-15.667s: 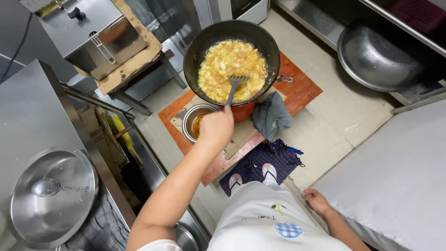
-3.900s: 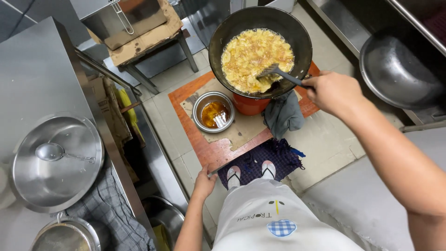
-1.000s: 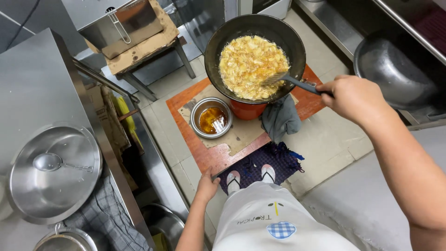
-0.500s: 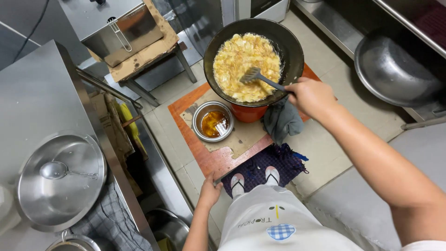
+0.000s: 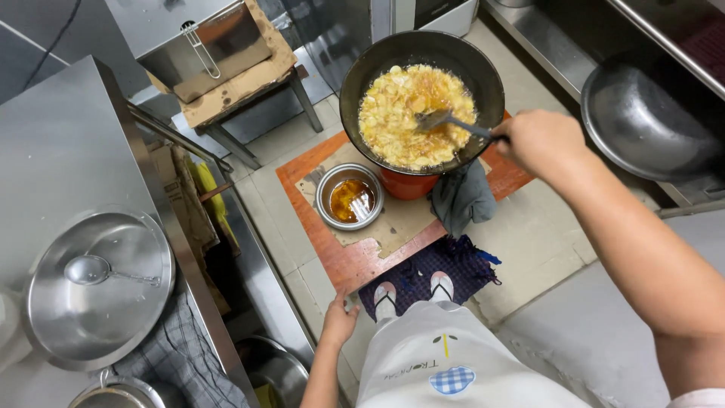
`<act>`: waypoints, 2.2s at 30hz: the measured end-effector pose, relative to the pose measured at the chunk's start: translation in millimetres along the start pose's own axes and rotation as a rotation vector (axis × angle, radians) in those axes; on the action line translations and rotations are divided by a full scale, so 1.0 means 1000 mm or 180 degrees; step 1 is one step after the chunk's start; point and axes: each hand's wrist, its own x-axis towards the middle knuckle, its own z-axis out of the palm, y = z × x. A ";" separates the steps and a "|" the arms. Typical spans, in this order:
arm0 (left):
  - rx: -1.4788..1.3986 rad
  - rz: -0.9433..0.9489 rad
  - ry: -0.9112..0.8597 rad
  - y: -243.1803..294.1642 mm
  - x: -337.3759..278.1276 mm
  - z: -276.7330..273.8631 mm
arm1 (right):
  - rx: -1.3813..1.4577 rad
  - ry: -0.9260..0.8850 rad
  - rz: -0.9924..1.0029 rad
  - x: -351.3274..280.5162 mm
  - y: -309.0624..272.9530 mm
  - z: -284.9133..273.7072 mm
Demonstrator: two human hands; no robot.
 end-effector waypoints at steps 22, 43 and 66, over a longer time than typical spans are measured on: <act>0.0078 0.0145 0.0017 0.001 0.001 0.006 | 0.0331 0.0567 -0.0577 0.010 0.003 0.032; 0.0208 0.0338 -0.0062 0.020 0.003 0.001 | 0.0585 0.0518 -0.0519 0.034 -0.019 0.051; -0.0168 0.2345 -0.0369 0.290 -0.067 -0.069 | 0.1814 0.1080 -0.0580 0.017 -0.044 0.117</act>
